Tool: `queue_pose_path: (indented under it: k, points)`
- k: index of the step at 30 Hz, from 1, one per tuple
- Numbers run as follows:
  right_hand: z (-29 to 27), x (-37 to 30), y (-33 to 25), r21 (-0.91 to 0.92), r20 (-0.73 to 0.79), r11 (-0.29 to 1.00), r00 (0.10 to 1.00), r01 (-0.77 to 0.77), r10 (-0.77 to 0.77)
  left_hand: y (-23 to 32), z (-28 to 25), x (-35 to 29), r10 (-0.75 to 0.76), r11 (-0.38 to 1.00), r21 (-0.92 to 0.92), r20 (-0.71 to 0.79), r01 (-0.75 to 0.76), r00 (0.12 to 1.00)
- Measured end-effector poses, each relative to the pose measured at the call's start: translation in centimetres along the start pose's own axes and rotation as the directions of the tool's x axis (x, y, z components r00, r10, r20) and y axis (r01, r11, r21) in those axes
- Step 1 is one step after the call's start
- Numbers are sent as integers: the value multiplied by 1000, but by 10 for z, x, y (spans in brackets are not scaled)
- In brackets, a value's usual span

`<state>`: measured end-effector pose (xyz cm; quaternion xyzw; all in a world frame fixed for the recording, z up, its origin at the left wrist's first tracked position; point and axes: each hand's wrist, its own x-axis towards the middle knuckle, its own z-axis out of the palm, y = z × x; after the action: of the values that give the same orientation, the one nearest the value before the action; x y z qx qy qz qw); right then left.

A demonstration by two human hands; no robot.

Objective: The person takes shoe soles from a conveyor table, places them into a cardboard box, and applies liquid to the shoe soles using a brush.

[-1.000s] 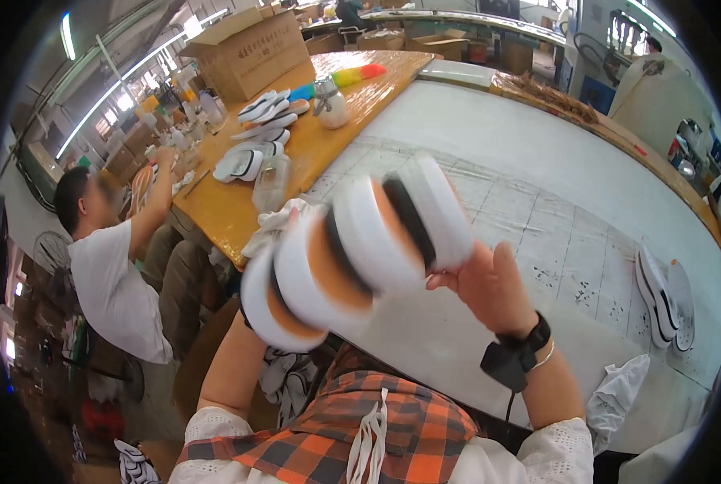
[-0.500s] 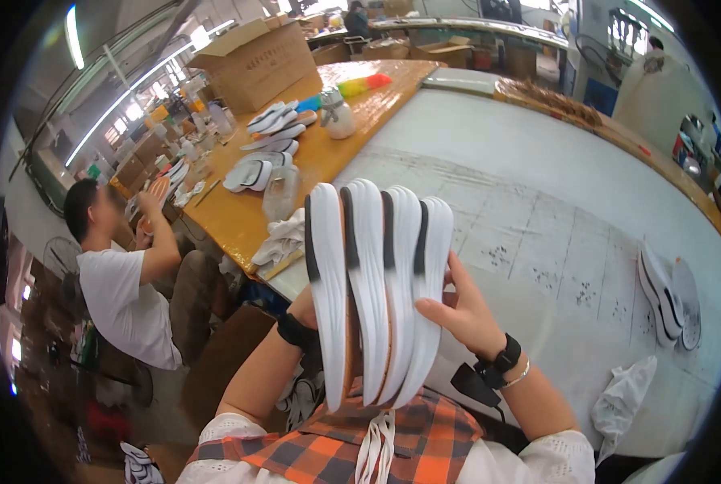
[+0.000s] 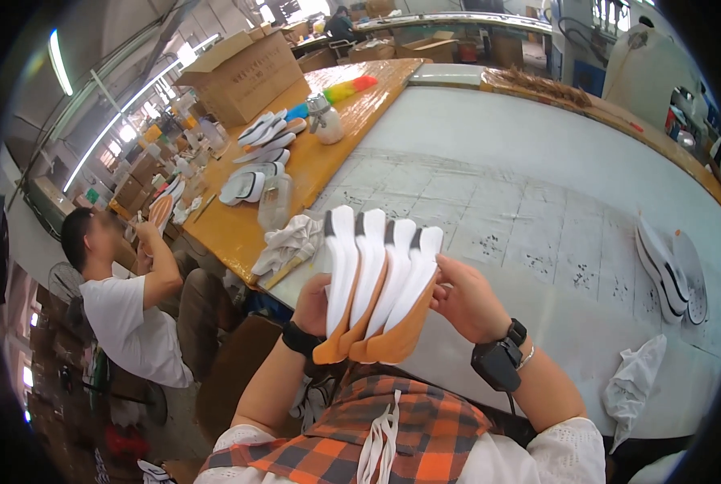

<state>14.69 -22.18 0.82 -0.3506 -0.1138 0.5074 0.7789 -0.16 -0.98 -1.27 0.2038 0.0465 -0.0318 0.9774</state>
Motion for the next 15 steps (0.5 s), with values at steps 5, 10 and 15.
queue_pose_path:
  k: [5, 10, 15]
  points:
    - [10, -6, -8, 30, -94, 999, 995, -32, 35, -3, 12, 6, -45, 999, 11, 8, 45, 999]
    - [2, -7, -13, 31, -87, 999, 996, -32, 35, -2, 7, 11, -97, 995, -11, 81, 99, 992]
    - [-3, -4, -34, -402, 71, 898, 984, 176, -162, 20, 12, 13, 215, 837, 499, 78, -225, 973]
